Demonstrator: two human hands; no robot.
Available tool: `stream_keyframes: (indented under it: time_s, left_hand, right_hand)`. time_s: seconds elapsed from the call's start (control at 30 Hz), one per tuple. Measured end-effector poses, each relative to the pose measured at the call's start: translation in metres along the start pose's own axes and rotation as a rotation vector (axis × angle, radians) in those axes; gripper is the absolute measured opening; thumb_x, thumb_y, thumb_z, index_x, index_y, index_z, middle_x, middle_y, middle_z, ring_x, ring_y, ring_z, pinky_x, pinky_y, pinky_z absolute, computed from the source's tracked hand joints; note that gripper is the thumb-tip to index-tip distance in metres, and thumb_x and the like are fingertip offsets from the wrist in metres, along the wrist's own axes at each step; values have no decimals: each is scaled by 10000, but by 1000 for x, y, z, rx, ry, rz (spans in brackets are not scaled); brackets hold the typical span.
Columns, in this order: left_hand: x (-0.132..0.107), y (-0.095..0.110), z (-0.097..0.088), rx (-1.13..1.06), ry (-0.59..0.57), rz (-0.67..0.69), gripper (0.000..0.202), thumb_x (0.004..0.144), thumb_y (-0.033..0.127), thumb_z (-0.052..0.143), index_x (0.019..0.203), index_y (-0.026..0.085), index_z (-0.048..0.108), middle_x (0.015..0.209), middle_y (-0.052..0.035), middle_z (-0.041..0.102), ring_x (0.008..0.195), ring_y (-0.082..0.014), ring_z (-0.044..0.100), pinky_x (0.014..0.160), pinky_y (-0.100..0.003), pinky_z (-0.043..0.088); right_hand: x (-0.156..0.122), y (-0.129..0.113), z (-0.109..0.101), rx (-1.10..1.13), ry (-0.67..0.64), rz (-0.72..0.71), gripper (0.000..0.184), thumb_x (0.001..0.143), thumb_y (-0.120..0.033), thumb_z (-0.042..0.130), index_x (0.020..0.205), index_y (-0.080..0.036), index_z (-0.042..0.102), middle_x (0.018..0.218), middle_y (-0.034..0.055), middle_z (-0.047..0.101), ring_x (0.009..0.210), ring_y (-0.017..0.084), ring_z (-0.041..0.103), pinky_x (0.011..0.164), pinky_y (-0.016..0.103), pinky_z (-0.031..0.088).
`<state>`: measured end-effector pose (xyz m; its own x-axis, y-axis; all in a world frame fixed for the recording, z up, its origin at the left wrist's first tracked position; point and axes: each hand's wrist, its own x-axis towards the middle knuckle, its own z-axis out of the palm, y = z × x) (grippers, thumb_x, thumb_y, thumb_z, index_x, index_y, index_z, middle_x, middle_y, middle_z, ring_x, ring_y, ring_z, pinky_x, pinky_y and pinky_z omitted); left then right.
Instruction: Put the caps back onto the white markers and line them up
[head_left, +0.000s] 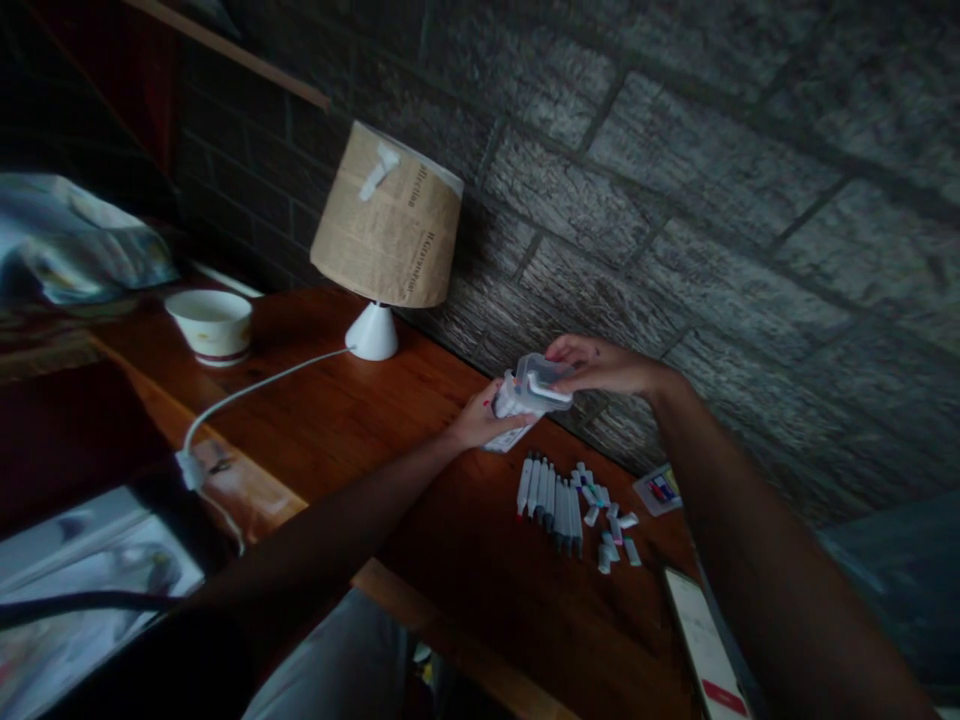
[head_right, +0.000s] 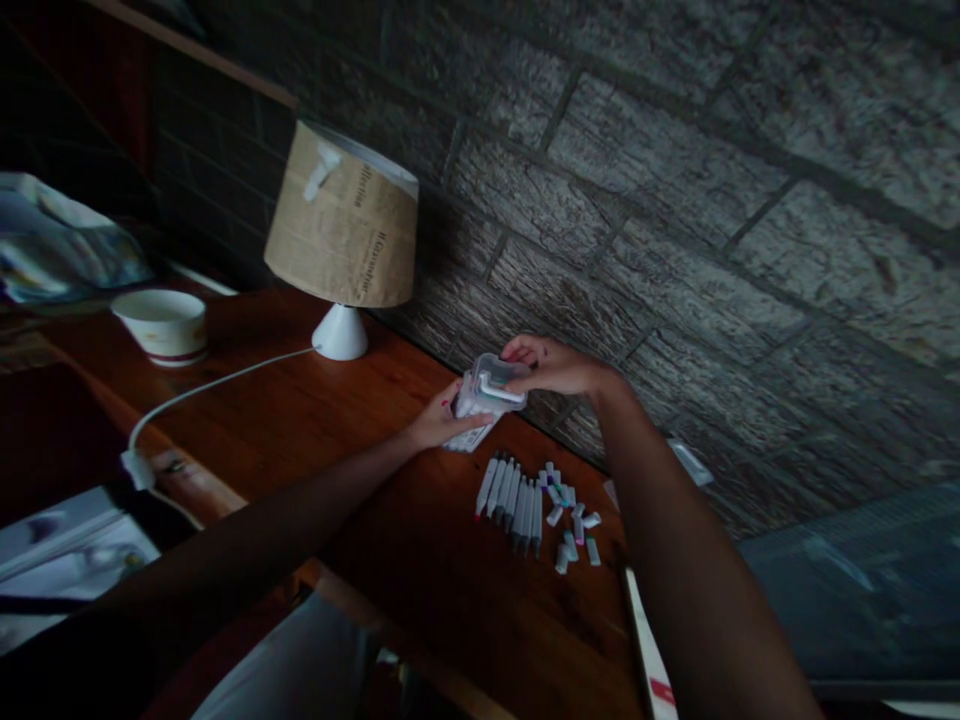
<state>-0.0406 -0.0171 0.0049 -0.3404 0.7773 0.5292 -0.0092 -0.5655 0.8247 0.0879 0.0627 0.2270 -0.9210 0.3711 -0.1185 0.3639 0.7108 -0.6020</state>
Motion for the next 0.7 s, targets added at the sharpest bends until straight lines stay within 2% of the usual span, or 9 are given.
stream_keyframes:
  time_s: [0.13,0.23,0.4,0.5,0.57,0.63,0.7]
  left_hand:
    - [-1,-3,0,-55,-28,-45,622,682,463,899,1150,162,621,1103,-95,735,973,-228,708,908,-414,578]
    - [-2,-7,-2,11,-33,-36,644,706,462,877,1191,155,585,1137,-114,712,1011,-250,701,922,-443,574]
    - [-1,-7,-2,171,19,198,983,684,479,893,1481,186,398,1412,-175,577,1320,-325,574,1145,-509,446]
    - [-2,-1,0,267,45,302,1165,660,540,901,1576,201,267,1521,-215,464,1426,-367,472,1200,-549,380]
    - [-3,4,1,359,48,378,1219,638,568,909,1592,209,241,1539,-223,430,1451,-384,432,1210,-573,362]
    - [-5,9,2,459,33,463,1202,636,572,910,1583,212,264,1542,-221,418,1465,-389,405,1221,-580,345]
    - [-7,12,3,521,24,524,1106,696,544,882,1568,208,292,1537,-219,420,1467,-378,402,1221,-567,351]
  right_hand:
    - [2,17,7,177,-7,88,383,675,-344,835,1016,-200,737,998,32,767,902,155,692,848,307,543]
    - [-1,31,21,260,83,110,384,716,-399,822,1044,-209,758,1042,45,782,915,166,702,842,313,552]
    - [-9,48,49,362,246,106,483,778,-505,771,1182,-244,727,1177,50,762,966,167,708,836,294,562]
    - [-14,58,68,367,402,91,516,799,-576,712,1201,-253,707,1200,49,751,1001,190,709,829,305,576]
    - [-16,62,82,319,543,110,524,804,-613,671,1173,-243,702,1163,55,755,979,209,708,776,309,585]
    - [-18,60,95,233,709,125,517,849,-636,597,1140,-222,699,1130,72,759,971,218,704,759,309,582]
    - [-20,52,107,112,850,125,507,911,-629,506,1098,-202,705,1064,89,770,971,226,702,809,326,568]
